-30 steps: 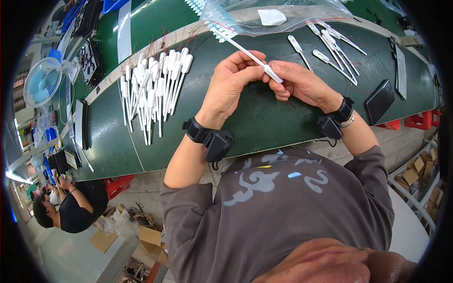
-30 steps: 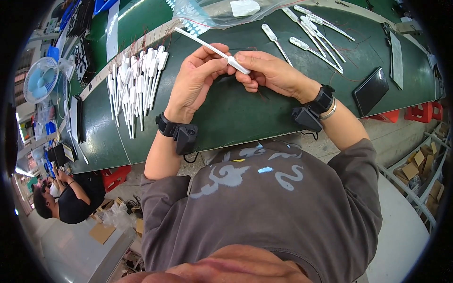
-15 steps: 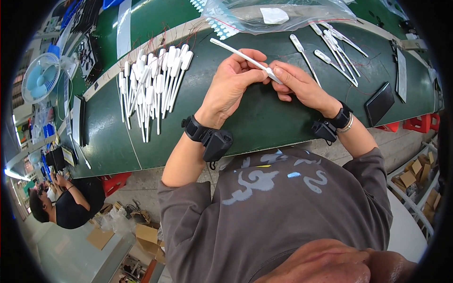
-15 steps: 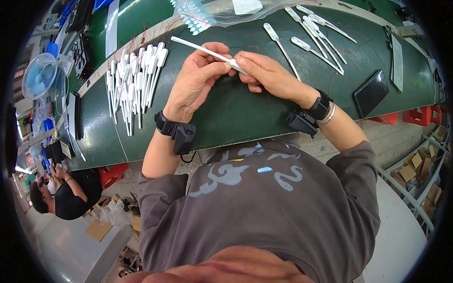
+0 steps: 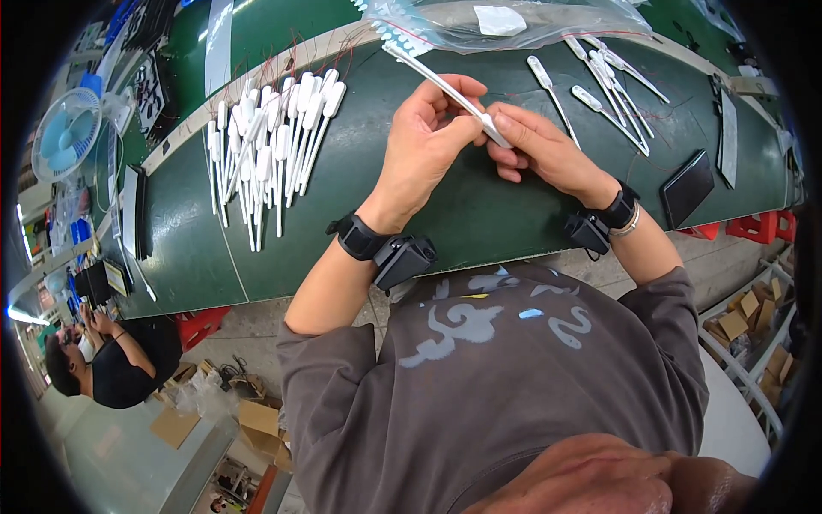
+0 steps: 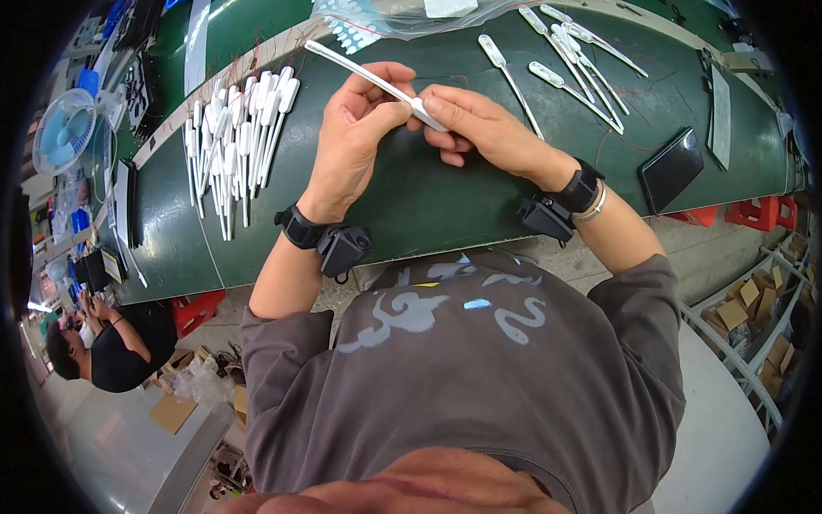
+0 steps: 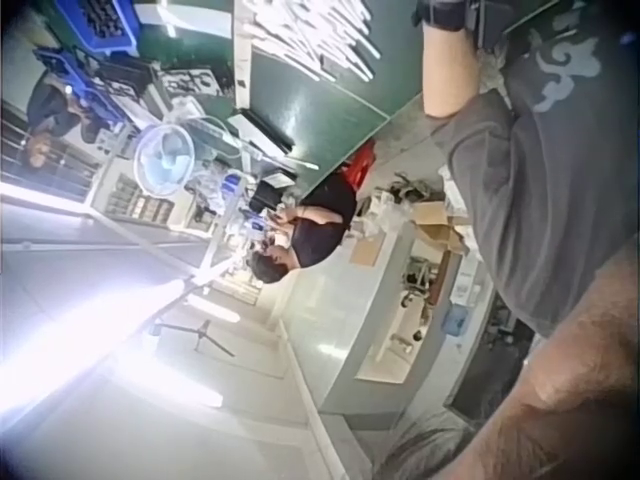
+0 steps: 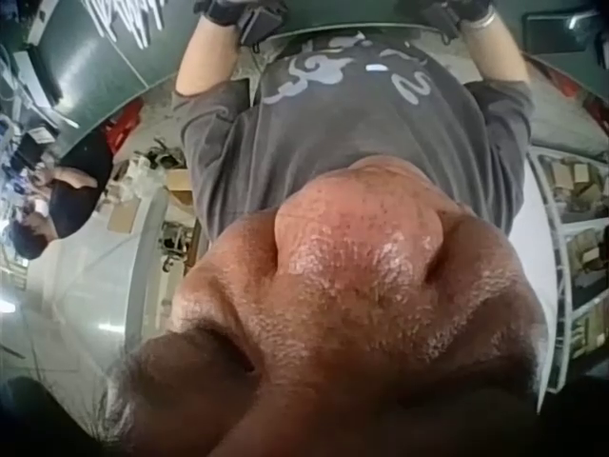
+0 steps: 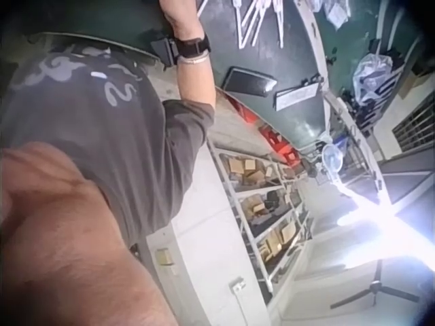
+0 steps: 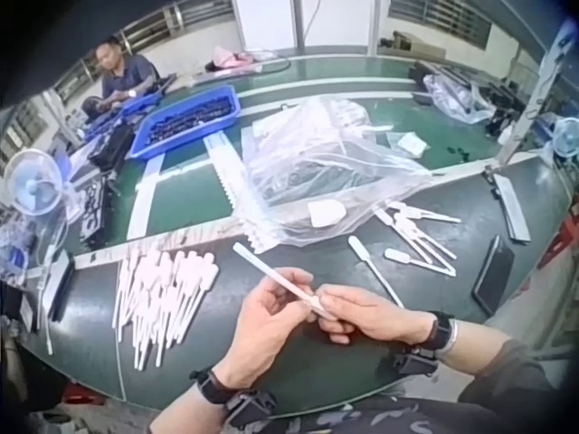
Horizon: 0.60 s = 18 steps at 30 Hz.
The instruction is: The person assembles electronic components by hand, threading a wire through a white plastic housing and fitting a small white cap onto the end. They then attach a long white plastic stem to the housing and place the completed assembly onto the green work surface, repeating the process.
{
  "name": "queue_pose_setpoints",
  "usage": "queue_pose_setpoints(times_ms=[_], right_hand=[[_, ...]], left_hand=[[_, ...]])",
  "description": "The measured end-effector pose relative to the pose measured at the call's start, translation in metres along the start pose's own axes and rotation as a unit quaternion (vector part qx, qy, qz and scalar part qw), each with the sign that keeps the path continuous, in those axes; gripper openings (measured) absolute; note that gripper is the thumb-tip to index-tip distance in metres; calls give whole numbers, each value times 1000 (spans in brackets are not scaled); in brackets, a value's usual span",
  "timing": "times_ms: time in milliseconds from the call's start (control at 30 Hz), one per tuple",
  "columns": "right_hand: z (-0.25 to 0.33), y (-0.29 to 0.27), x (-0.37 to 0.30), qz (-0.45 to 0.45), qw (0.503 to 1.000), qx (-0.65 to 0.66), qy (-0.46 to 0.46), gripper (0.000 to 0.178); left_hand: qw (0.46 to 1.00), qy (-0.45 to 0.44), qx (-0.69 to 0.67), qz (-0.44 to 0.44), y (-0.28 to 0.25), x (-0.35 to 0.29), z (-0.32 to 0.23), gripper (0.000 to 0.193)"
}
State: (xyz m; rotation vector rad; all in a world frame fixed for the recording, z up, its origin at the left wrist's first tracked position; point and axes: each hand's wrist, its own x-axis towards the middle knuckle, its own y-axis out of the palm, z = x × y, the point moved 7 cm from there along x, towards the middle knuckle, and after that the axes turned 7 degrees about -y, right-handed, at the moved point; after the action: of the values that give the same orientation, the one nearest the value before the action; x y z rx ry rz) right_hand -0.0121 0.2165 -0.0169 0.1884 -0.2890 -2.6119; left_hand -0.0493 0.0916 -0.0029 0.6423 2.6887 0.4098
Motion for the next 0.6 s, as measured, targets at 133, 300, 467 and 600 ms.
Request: queue_pose_setpoints(times_ms=[133, 300, 467, 600], right_hand=[[-1, 1, -1, -11, 981, 193, 33, 34], [-1, 0, -3, -10, 969, 244, 39, 34], [-3, 2, -3, 16, 944, 323, 67, 34], [-4, 6, -6, 58, 903, 414, 102, 34]], left_hand=[[999, 12, -25, 33, 1, 2, -6, 23], [999, 23, -11, 48, 1, 3, -5, 23], [997, 15, -7, 75, 4, 4, -5, 20], [997, 42, 41, 48, 2, 4, -8, 18]])
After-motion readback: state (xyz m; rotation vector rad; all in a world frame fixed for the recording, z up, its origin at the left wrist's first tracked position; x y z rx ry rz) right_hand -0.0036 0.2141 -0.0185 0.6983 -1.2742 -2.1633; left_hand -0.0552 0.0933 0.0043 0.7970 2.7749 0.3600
